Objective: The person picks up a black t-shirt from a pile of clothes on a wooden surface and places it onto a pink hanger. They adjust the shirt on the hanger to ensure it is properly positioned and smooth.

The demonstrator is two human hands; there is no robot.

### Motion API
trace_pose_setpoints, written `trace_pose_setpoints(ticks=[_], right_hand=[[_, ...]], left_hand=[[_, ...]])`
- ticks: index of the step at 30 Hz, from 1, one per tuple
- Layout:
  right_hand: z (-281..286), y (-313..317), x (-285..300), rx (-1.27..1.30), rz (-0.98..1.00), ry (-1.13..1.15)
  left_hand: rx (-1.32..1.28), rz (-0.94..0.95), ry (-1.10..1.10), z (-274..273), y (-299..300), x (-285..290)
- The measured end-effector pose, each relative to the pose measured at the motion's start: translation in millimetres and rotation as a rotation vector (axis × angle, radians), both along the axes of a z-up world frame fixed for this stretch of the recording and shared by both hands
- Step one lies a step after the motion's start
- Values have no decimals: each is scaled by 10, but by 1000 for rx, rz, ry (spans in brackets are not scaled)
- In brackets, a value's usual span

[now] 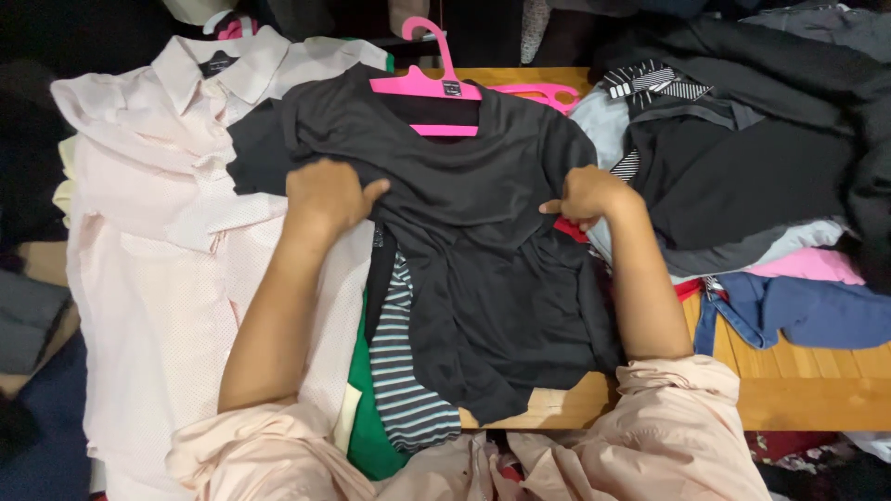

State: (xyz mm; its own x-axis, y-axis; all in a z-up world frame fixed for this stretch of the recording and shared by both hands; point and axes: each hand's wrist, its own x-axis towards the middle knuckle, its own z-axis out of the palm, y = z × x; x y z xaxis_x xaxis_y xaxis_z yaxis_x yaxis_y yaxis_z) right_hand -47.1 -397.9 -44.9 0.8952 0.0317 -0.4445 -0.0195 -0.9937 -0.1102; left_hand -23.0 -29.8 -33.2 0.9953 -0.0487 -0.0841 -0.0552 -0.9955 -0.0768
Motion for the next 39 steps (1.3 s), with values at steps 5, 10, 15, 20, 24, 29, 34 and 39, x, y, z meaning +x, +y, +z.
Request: trace_pose_setpoints(ticks=[5, 10, 15, 20, 24, 29, 34, 39], right_hand=[[-808, -154, 422, -115, -21, -68], [-671, -339, 504, 246, 56, -281], [-1039, -1083, 978, 1033, -260, -660], [-713, -1129, 856, 1338, -527, -767], [-621, -1345, 956, 1370, -378, -680], [-348, -1201, 996, 960, -191, -833], [-747, -1193, 1187, 505, 2, -683], [-560, -1032, 856, 311, 58, -756]], left_hand=[[-62, 39, -7, -123, 43, -178], [-286, -56, -138, -404, 144, -20], [-937, -83, -524, -59, 390, -157], [-1204, 41, -663, -299, 597, 228], [-1177, 70, -806, -226, 611, 252], [-1270, -3, -702, -244, 520, 312], [-1025, -294, -465, 78, 347, -6], [-540, -330, -251, 137, 400, -137]])
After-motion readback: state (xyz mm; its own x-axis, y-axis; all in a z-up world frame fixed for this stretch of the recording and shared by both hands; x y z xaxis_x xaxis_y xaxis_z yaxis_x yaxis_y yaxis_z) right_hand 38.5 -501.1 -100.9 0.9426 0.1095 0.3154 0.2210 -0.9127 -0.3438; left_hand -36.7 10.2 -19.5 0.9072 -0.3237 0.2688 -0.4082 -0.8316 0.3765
